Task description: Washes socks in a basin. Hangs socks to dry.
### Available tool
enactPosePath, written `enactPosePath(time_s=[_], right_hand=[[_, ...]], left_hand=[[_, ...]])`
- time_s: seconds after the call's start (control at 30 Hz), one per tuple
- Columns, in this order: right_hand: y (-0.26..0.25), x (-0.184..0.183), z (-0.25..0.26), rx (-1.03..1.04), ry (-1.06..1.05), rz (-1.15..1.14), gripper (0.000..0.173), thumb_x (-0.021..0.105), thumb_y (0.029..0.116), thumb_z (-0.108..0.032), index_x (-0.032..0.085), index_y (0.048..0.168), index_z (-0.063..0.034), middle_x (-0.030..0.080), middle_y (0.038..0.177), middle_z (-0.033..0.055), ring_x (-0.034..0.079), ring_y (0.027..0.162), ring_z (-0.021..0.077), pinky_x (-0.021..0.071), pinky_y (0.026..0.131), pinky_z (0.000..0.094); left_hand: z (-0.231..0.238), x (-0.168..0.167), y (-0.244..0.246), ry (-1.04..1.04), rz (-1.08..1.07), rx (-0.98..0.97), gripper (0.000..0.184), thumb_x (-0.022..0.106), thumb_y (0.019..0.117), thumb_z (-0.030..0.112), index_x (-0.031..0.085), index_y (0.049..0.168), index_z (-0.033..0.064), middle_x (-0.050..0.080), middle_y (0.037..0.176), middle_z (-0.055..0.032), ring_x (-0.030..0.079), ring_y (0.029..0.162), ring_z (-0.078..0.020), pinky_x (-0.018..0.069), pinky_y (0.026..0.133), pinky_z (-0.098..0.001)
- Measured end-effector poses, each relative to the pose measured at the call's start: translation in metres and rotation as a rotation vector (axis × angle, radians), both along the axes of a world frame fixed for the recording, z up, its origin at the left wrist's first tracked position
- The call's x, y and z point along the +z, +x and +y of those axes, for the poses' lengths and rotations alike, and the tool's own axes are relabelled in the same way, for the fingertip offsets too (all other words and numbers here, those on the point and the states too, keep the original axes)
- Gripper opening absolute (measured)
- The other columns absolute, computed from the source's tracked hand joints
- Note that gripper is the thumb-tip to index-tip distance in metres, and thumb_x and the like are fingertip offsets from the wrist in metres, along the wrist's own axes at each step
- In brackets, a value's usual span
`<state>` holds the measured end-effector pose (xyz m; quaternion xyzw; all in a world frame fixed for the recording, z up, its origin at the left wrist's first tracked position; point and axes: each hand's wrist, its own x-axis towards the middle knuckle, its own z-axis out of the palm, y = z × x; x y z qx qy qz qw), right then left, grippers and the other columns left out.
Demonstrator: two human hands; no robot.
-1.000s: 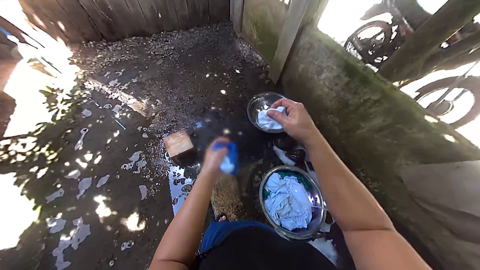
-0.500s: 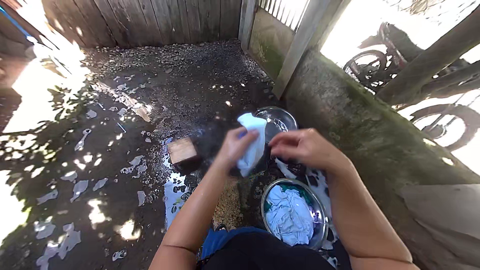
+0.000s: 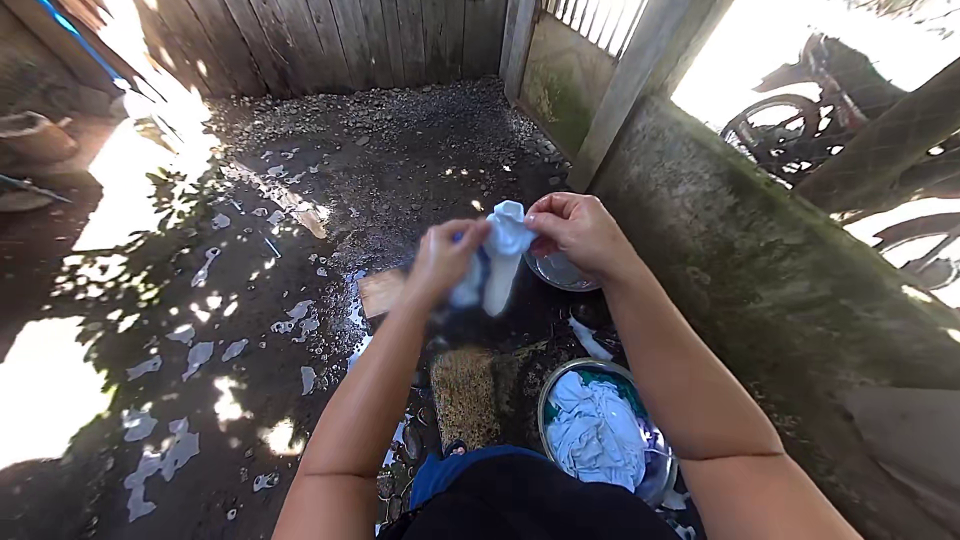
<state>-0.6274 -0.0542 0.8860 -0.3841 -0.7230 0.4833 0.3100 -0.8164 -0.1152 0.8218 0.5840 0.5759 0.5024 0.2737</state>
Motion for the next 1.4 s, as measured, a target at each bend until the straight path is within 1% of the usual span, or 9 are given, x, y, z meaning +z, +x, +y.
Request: enactPosePath(time_s=[0.1, 0.2, 0.4, 0.67, 0.8, 0.9, 1.17, 1.27, 1.4], right_hand=[[-0.018, -0.001, 0.001, 0.027, 0.051, -0.003, 0.007, 0.063, 0.0947, -0.003, 0.059, 0.100, -0.0020, 0.063, 0.078, 0.0014, 0.063, 0.064, 0.0057, 0.0558, 0.062, 0.0239], [-0.029, 0.007, 0.008, 0.050, 0.058, -0.022, 0.028, 0.065, 0.0883, 0.002, 0.050, 0.112, 0.0000, 0.060, 0.086, 0.0062, 0.061, 0.067, 0.0101, 0.0548, 0.061, 0.0277], [-0.050, 0.028, 0.023, -0.007, 0.171, -0.222, 0.020, 0.066, 0.0926, -0.007, 0.058, 0.110, -0.0016, 0.060, 0.079, 0.0062, 0.056, 0.062, 0.0127, 0.0496, 0.058, 0.0320], [-0.032, 0.074, 0.023, -0.200, 0.508, -0.641, 0.035, 0.062, 0.0914, -0.004, 0.059, 0.126, 0.0000, 0.066, 0.107, 0.0238, 0.065, 0.098, 0.0401, 0.0486, 0.083, 0.0609], [-0.012, 0.087, 0.015, -0.296, 0.603, -0.692, 0.032, 0.061, 0.0909, -0.009, 0.062, 0.121, -0.0011, 0.066, 0.105, 0.0244, 0.064, 0.098, 0.0441, 0.0468, 0.078, 0.0657], [-0.007, 0.055, 0.033, -0.242, 0.404, -0.824, 0.032, 0.069, 0.0921, -0.014, 0.067, 0.121, -0.0004, 0.066, 0.119, 0.0299, 0.061, 0.115, 0.0513, 0.0448, 0.089, 0.0747], [-0.029, 0.070, 0.059, -0.240, 0.526, -0.524, 0.023, 0.070, 0.0936, -0.012, 0.067, 0.110, 0.0044, 0.069, 0.101, 0.0243, 0.068, 0.097, 0.0394, 0.0534, 0.087, 0.0603], [-0.053, 0.094, 0.069, -0.367, 0.573, -0.327, 0.019, 0.063, 0.0944, -0.006, 0.061, 0.105, 0.0097, 0.062, 0.089, 0.0201, 0.060, 0.082, 0.0298, 0.0477, 0.077, 0.0477], [-0.075, 0.118, 0.084, -0.450, 0.740, -0.321, 0.028, 0.057, 0.0928, -0.004, 0.063, 0.118, 0.0067, 0.066, 0.086, 0.0205, 0.065, 0.080, 0.0359, 0.0498, 0.074, 0.0552]], left_hand=[[0.011, 0.023, -0.007, -0.116, -0.009, 0.042, 0.053, 0.046, 0.1052, 0.052, 0.073, 0.104, 0.0058, 0.069, 0.087, -0.0101, 0.066, 0.082, -0.0223, 0.0521, 0.080, -0.0511], [0.016, 0.048, -0.015, -0.123, 0.171, 0.061, 0.040, 0.066, 0.0984, 0.044, 0.072, 0.118, 0.0099, 0.072, 0.098, -0.0085, 0.066, 0.091, -0.0228, 0.0500, 0.087, -0.0520], [0.027, 0.092, -0.023, -0.134, 0.478, -0.004, 0.022, 0.065, 0.1005, 0.025, 0.074, 0.108, 0.0068, 0.071, 0.103, -0.0149, 0.066, 0.102, -0.0307, 0.0473, 0.091, -0.0561], [0.059, 0.114, -0.005, -0.212, 0.490, -0.046, 0.024, 0.066, 0.0973, 0.022, 0.073, 0.115, 0.0069, 0.071, 0.112, -0.0182, 0.065, 0.110, -0.0353, 0.0483, 0.094, -0.0606], [0.053, 0.143, 0.019, -0.027, 0.604, 0.019, 0.022, 0.067, 0.0929, 0.021, 0.074, 0.111, 0.0097, 0.072, 0.111, -0.0146, 0.067, 0.109, -0.0336, 0.0513, 0.089, -0.0596], [0.073, 0.114, 0.031, -0.168, 0.735, -0.089, 0.027, 0.068, 0.0940, 0.021, 0.072, 0.117, 0.0068, 0.067, 0.123, -0.0219, 0.063, 0.118, -0.0425, 0.0491, 0.093, -0.0674], [0.104, 0.144, 0.007, -0.045, 0.743, -0.073, 0.022, 0.073, 0.0912, 0.024, 0.075, 0.106, 0.0082, 0.072, 0.108, -0.0182, 0.068, 0.105, -0.0399, 0.0531, 0.085, -0.0659], [0.111, 0.160, -0.011, -0.092, 0.609, -0.143, 0.035, 0.071, 0.0947, 0.024, 0.069, 0.123, 0.0040, 0.068, 0.122, -0.0228, 0.063, 0.118, -0.0416, 0.0468, 0.097, -0.0656], [0.122, 0.161, -0.037, 0.006, 0.360, -0.198, 0.034, 0.069, 0.0949, 0.014, 0.066, 0.126, 0.0012, 0.069, 0.113, -0.0204, 0.067, 0.105, -0.0331, 0.0509, 0.095, -0.0536]])
